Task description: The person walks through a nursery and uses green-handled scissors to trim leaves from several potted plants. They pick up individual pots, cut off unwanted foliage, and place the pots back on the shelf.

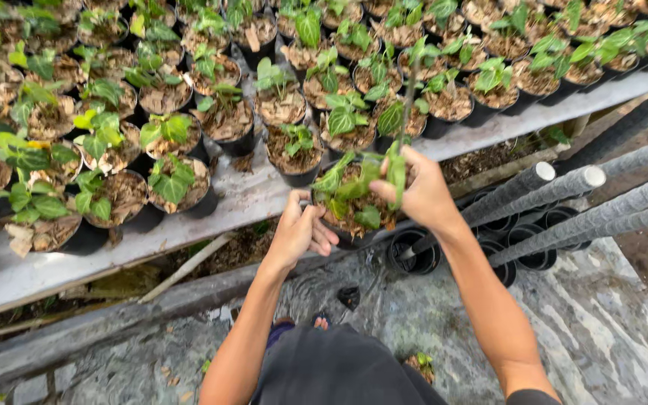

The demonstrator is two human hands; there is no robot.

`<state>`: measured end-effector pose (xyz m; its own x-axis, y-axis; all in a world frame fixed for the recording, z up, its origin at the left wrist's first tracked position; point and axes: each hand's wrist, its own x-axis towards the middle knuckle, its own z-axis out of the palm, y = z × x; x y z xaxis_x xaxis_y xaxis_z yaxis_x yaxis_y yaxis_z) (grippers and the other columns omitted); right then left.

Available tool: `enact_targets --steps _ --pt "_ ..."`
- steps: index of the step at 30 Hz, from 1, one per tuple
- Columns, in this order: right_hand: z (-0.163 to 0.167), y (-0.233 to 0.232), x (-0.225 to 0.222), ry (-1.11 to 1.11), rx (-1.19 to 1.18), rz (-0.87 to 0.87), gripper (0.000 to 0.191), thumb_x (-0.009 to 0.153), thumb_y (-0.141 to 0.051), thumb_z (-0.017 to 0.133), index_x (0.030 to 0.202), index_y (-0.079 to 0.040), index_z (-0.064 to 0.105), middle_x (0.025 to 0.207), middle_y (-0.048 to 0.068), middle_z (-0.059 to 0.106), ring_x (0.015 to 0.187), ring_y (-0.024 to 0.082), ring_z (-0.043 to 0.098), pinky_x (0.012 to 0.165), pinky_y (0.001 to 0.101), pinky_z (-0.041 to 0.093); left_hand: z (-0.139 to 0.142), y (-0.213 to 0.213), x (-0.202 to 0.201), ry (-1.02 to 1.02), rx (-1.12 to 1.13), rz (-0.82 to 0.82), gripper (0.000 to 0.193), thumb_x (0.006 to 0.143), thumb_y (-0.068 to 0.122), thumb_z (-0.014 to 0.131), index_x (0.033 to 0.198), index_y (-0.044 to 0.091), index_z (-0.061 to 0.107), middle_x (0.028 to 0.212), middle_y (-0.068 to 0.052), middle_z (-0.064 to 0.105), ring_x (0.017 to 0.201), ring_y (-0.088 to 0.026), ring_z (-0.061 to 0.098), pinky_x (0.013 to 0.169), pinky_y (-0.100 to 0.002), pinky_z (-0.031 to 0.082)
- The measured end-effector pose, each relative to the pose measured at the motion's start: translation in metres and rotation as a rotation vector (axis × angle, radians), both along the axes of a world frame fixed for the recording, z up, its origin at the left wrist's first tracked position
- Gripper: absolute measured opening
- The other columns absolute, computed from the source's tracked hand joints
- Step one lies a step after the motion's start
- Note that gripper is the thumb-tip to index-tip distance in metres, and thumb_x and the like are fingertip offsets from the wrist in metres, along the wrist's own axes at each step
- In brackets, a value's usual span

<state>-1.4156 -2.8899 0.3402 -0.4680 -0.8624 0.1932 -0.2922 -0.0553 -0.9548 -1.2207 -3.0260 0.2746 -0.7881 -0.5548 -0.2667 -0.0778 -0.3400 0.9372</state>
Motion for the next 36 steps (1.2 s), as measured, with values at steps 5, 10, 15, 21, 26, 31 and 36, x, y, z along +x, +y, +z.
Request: enact_targets --steps 5,10,15,21,26,31,36 --pt "-0.001 0.005 -0.009 -0.179 -0.018 -0.074 0.021 0.087 -0.008 0.080 0.097 -0.005 0.062 0.083 0.000 0.059 0.069 0.007 0.056 0.061 0.0218 0.045 -0.003 0.001 0.003 0.019 -0.009 0.011 0.027 0.096 0.014 0.045 0.119 0.005 0.035 0.067 -0.023 0.069 0.044 -0.020 0.063 0.040 -0.032 0.055" --pt "-0.005 0.013 -0.008 -0.372 -0.102 -0.006 0.020 0.087 -0.005 0.079 0.099 -0.003 0.064 0.091 0.001 0.061 0.076 0.007 0.057 0.066 0.0222 0.046 -0.005 0.000 0.008 0.046 -0.015 0.026 0.030 0.097 0.014 0.047 0.123 0.003 0.036 0.066 -0.023 0.068 0.045 -0.020 0.064 0.041 -0.032 0.055" --pt "-0.014 0.022 0.001 -0.089 0.016 -0.084 0.020 0.088 -0.003 0.079 0.100 -0.002 0.063 0.090 0.002 0.062 0.078 0.008 0.058 0.070 0.0238 0.049 -0.006 0.000 0.017 0.085 -0.032 0.034 0.031 0.097 0.013 0.048 0.124 0.004 0.036 0.066 -0.023 0.068 0.044 -0.021 0.063 0.039 -0.033 0.053" --pt "-0.008 0.025 0.013 -0.096 0.016 -0.019 0.021 0.088 -0.002 0.076 0.103 -0.002 0.062 0.096 0.003 0.067 0.085 0.008 0.065 0.076 0.0237 0.055 -0.002 0.003 0.023 0.094 -0.073 0.033 0.036 0.097 0.012 0.050 0.128 0.003 0.034 0.065 -0.022 0.067 0.044 -0.021 0.064 0.039 -0.033 0.053" --pt "0.002 0.041 0.024 -0.022 0.006 -0.124 0.018 0.093 -0.010 0.072 0.104 -0.003 0.060 0.096 0.004 0.073 0.087 0.011 0.073 0.078 0.0234 0.057 0.003 0.007 0.029 0.093 -0.109 0.058 0.038 0.096 0.011 0.049 0.129 0.002 0.033 0.065 -0.022 0.067 0.045 -0.022 0.066 0.039 -0.034 0.055" --pt "-0.002 0.109 0.016 -0.166 0.089 0.254 0.047 0.091 -0.046 0.073 0.098 -0.002 0.060 0.063 0.004 0.065 0.051 0.012 0.068 0.068 0.0293 0.060 0.008 0.006 0.040 0.068 -0.208 0.122 0.041 0.098 0.012 0.051 0.132 -0.001 0.032 0.066 -0.021 0.069 0.048 -0.021 0.068 0.042 -0.033 0.056" --pt "-0.046 0.147 0.021 -0.430 0.213 0.719 0.081 0.084 -0.071 0.073 0.097 0.009 0.062 0.065 0.008 0.065 0.044 0.014 0.064 0.055 0.0311 0.061 0.014 0.002 0.047 0.054 -0.257 0.205 0.046 0.098 0.012 0.053 0.135 -0.002 0.030 0.068 -0.019 0.070 0.051 -0.021 0.069 0.044 -0.032 0.057"
